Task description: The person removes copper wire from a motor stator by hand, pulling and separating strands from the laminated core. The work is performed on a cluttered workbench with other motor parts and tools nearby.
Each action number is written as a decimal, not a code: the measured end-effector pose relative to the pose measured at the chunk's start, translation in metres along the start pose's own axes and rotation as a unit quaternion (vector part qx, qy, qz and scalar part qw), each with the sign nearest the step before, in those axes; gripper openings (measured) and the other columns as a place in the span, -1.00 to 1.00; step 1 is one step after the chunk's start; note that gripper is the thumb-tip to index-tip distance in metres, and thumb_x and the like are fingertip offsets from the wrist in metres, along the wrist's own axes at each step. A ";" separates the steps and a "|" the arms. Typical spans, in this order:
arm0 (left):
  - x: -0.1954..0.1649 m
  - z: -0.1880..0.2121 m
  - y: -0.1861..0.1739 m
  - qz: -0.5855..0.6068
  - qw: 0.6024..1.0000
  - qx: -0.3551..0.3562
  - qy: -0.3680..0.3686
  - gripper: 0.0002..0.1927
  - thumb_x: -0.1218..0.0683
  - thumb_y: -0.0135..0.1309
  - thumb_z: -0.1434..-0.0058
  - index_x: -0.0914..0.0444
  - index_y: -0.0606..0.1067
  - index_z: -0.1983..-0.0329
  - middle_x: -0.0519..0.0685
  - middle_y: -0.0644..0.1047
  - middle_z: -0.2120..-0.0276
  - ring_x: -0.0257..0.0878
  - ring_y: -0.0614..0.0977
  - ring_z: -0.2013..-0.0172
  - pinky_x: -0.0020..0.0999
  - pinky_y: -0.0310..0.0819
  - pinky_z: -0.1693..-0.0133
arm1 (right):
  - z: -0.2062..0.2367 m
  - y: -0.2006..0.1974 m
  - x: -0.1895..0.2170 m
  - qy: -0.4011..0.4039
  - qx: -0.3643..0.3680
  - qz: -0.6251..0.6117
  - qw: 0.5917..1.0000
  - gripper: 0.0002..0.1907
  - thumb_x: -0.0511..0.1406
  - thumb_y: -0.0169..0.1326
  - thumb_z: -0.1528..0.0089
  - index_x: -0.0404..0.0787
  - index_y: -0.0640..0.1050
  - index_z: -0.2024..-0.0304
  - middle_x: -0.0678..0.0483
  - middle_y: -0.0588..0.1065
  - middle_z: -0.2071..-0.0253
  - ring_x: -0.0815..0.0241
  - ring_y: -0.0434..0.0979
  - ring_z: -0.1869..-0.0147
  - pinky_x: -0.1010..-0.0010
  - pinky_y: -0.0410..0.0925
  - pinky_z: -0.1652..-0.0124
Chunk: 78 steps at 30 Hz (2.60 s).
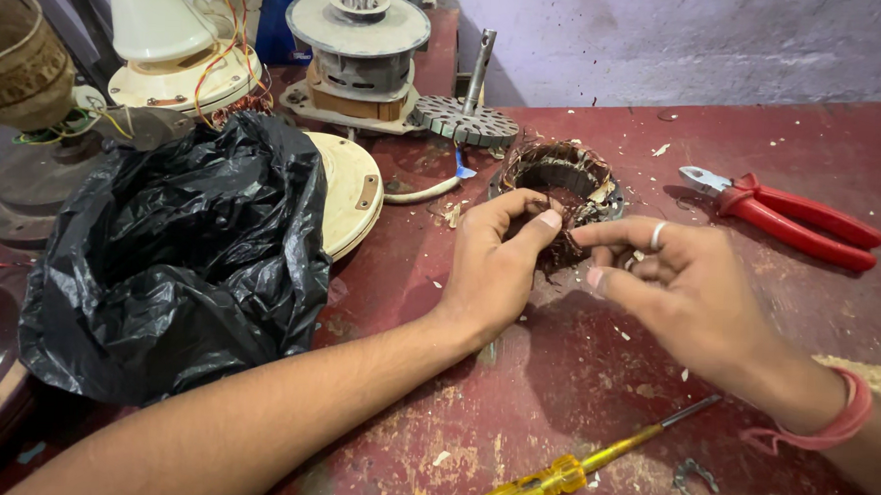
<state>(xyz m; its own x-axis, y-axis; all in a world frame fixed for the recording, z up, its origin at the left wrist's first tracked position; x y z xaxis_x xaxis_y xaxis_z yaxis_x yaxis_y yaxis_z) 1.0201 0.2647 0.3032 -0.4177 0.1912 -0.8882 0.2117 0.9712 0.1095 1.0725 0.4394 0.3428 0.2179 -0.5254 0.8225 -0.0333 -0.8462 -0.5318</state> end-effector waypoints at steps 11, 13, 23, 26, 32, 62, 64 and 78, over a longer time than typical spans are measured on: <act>0.012 -0.008 0.000 0.133 0.989 0.026 -0.054 -0.77 0.16 -0.04 -0.38 0.40 0.59 0.18 -0.10 0.59 0.35 -0.41 0.52 0.33 -0.45 0.40 0.25 | -0.003 -0.007 0.006 -0.055 -0.030 -0.024 0.998 -0.51 -0.44 0.17 -0.16 -0.23 0.57 -0.18 0.22 0.53 0.35 0.56 0.24 0.57 0.65 0.09 0.65; 0.013 -0.008 -0.001 0.127 0.991 0.031 -0.043 -0.76 0.16 -0.06 -0.39 0.40 0.59 0.18 -0.10 0.60 0.32 -0.41 0.53 0.29 -0.46 0.41 0.21 | -0.004 -0.004 0.003 -0.024 -0.024 -0.061 0.998 -0.55 -0.42 0.18 -0.18 -0.23 0.60 -0.15 0.21 0.50 0.35 0.56 0.20 0.55 0.65 0.06 0.64; 0.011 -0.008 0.001 0.105 0.992 0.065 -0.039 -0.74 0.13 -0.06 -0.41 0.39 0.58 0.17 -0.12 0.59 0.30 -0.42 0.52 0.25 -0.46 0.40 0.15 | -0.008 -0.005 -0.006 -0.034 -0.055 -0.092 0.994 -0.78 -0.37 0.18 -0.25 -0.29 0.68 0.06 0.20 0.52 0.49 0.54 0.27 0.55 0.64 0.11 0.61; 0.007 -0.007 0.002 0.095 0.993 0.070 -0.030 -0.75 0.13 -0.04 -0.41 0.40 0.57 0.17 -0.12 0.58 0.33 -0.41 0.52 0.27 -0.45 0.41 0.18 | -0.009 -0.005 -0.002 -0.047 -0.068 -0.081 0.993 -0.79 -0.37 0.19 -0.24 -0.32 0.67 0.08 0.18 0.57 0.47 0.53 0.30 0.57 0.63 0.12 0.63; -0.004 -0.003 0.003 0.007 0.997 0.071 -0.007 -0.75 0.11 -0.01 -0.38 0.39 0.58 0.24 -0.13 0.56 0.40 -0.43 0.51 0.32 -0.44 0.42 0.25 | -0.006 -0.005 0.001 -0.028 -0.088 -0.029 0.995 -0.79 -0.35 0.24 -0.21 -0.26 0.70 0.11 0.24 0.39 0.62 0.53 0.14 0.60 0.61 -0.03 0.61; 0.011 -0.011 0.003 0.112 0.992 0.044 -0.048 -0.80 0.10 0.05 -0.39 0.31 0.59 0.28 -0.20 0.58 0.40 -0.50 0.49 0.38 -0.50 0.39 0.31 | -0.008 -0.009 0.002 -0.088 -0.033 -0.080 0.992 -0.54 -0.46 0.15 -0.22 -0.24 0.57 -0.20 0.22 0.47 0.35 0.55 0.34 0.42 0.69 0.21 0.51; 0.009 -0.011 0.004 0.075 0.996 0.037 -0.037 -0.80 0.10 0.07 -0.39 0.32 0.58 0.29 -0.20 0.57 0.41 -0.50 0.48 0.39 -0.50 0.39 0.32 | -0.007 -0.009 0.004 -0.091 -0.028 -0.082 0.992 -0.51 -0.47 0.14 -0.22 -0.23 0.56 -0.22 0.22 0.47 0.34 0.56 0.33 0.42 0.69 0.21 0.51; -0.003 -0.011 0.007 -0.006 1.000 -0.005 -0.001 -0.79 0.09 0.10 -0.37 0.34 0.57 0.30 -0.19 0.56 0.44 -0.50 0.47 0.39 -0.47 0.41 0.34 | -0.009 -0.013 0.002 -0.084 -0.019 -0.065 0.994 -0.57 -0.47 0.16 -0.22 -0.26 0.60 -0.16 0.24 0.45 0.37 0.56 0.30 0.43 0.67 0.20 0.51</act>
<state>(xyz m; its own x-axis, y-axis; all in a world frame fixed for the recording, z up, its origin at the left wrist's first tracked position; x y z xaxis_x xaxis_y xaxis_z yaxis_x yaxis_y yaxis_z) 1.0135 0.2727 0.3117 -0.4178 0.1784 -0.8909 0.1983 0.9748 0.1022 1.0645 0.4489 0.3535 0.3823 -0.3921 0.8367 -0.0311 -0.9105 -0.4124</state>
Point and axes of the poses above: each hand's wrist, its own z-axis away from the middle knuckle, its own y-axis out of the palm, x = y × z, the point moved 2 cm from there along -z, towards the middle knuckle
